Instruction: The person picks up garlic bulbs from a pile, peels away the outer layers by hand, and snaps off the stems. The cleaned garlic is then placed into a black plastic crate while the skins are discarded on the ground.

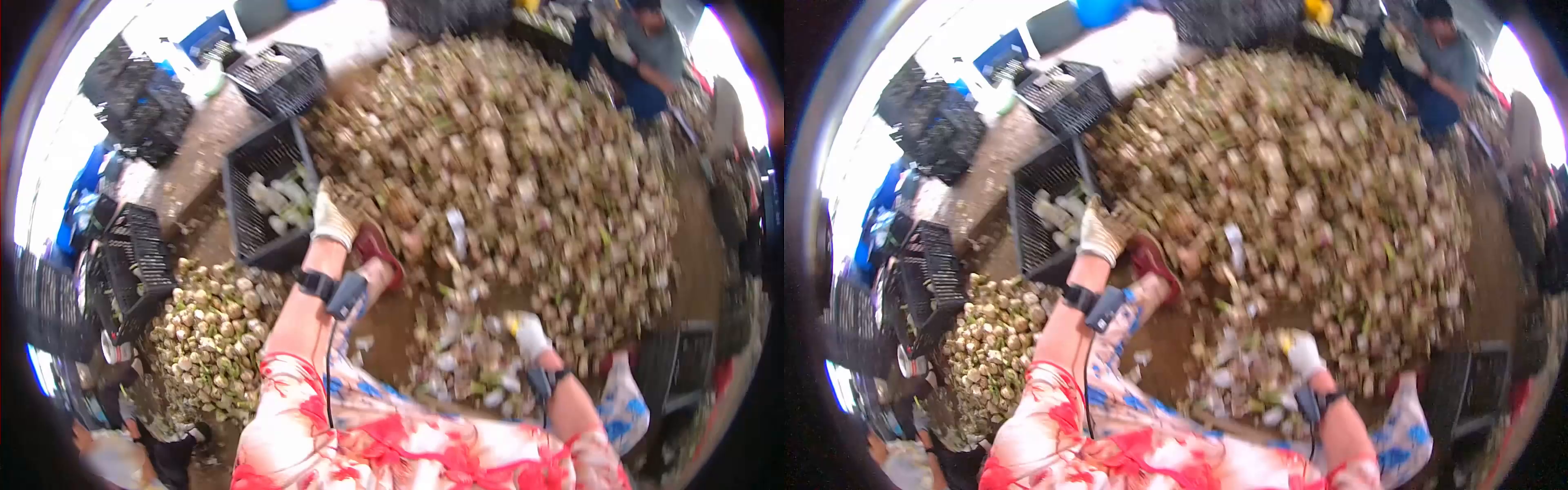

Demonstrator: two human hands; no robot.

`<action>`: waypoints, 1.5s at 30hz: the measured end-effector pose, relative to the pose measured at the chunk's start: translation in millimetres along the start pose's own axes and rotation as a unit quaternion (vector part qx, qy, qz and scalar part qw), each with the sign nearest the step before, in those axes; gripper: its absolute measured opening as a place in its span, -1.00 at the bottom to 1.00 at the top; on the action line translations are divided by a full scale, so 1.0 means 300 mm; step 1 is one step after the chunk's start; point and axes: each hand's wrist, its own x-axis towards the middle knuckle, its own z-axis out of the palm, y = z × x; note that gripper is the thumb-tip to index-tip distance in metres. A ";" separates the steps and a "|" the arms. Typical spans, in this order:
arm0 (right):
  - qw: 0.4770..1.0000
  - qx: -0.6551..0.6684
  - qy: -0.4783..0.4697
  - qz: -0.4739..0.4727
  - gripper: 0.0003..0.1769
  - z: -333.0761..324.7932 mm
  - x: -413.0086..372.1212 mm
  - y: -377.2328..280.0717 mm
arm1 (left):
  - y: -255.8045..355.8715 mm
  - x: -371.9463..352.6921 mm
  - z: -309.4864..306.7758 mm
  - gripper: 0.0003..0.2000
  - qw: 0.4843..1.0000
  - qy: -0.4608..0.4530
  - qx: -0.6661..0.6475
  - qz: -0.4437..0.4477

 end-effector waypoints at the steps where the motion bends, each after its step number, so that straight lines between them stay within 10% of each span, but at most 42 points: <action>1: 0.997 0.049 -0.006 0.062 -0.77 -0.008 0.003 0.031 | -0.060 -0.046 0.001 -0.50 0.998 0.064 0.027 -0.015; 7: 0.965 -0.173 -0.055 0.191 -0.50 -0.055 0.180 -0.138 | -0.299 -0.107 -0.041 -0.83 0.990 0.028 0.112 -0.079; 13: 0.942 -0.322 -0.092 0.008 -0.53 0.077 0.433 -0.150 | -0.449 -0.088 -0.131 -0.70 0.961 -0.081 0.104 -0.242; 16: 0.911 -0.318 -0.185 0.185 -0.52 0.176 0.537 -0.068 | -0.511 -0.113 -0.194 -0.77 0.966 0.015 0.137 -0.219; 21: 0.859 -0.452 -0.223 0.087 -0.59 0.166 0.519 -0.077 | -0.552 -0.151 -0.205 -0.82 0.949 0.041 0.161 -0.268; 24: 0.950 -0.296 -0.025 0.092 -0.62 0.134 0.470 -0.058 | -0.573 -0.187 -0.166 -0.74 0.921 0.022 0.295 -0.253; 26: 0.968 0.083 -0.050 0.231 -0.67 0.120 0.442 -0.039 | -0.606 -0.216 -0.141 -0.51 0.883 -0.086 0.385 -0.255; 29: 0.798 0.545 -0.090 0.241 -0.72 0.053 0.309 -0.343 | -0.727 -0.284 -0.110 -0.39 0.855 -0.253 0.448 -0.074; 33: 0.945 0.316 0.039 0.081 -0.73 0.027 0.247 -0.358 | -0.702 -0.380 -0.039 -0.46 0.841 -0.288 0.454 0.055; 37: 0.962 0.269 0.029 0.032 -0.73 -0.016 0.175 -0.418 | -0.640 -0.502 0.001 -0.52 0.812 -0.305 0.487 0.099; 39: 0.960 0.275 0.027 0.040 -0.74 -0.047 0.115 -0.505 | -0.607 -0.563 0.026 -0.60 0.897 -0.275 0.344 -0.043; 45: 0.934 0.356 0.024 -0.009 -0.78 -0.091 -0.016 -0.606 | -0.591 -0.604 -0.010 -0.57 0.871 -0.312 0.025 -0.378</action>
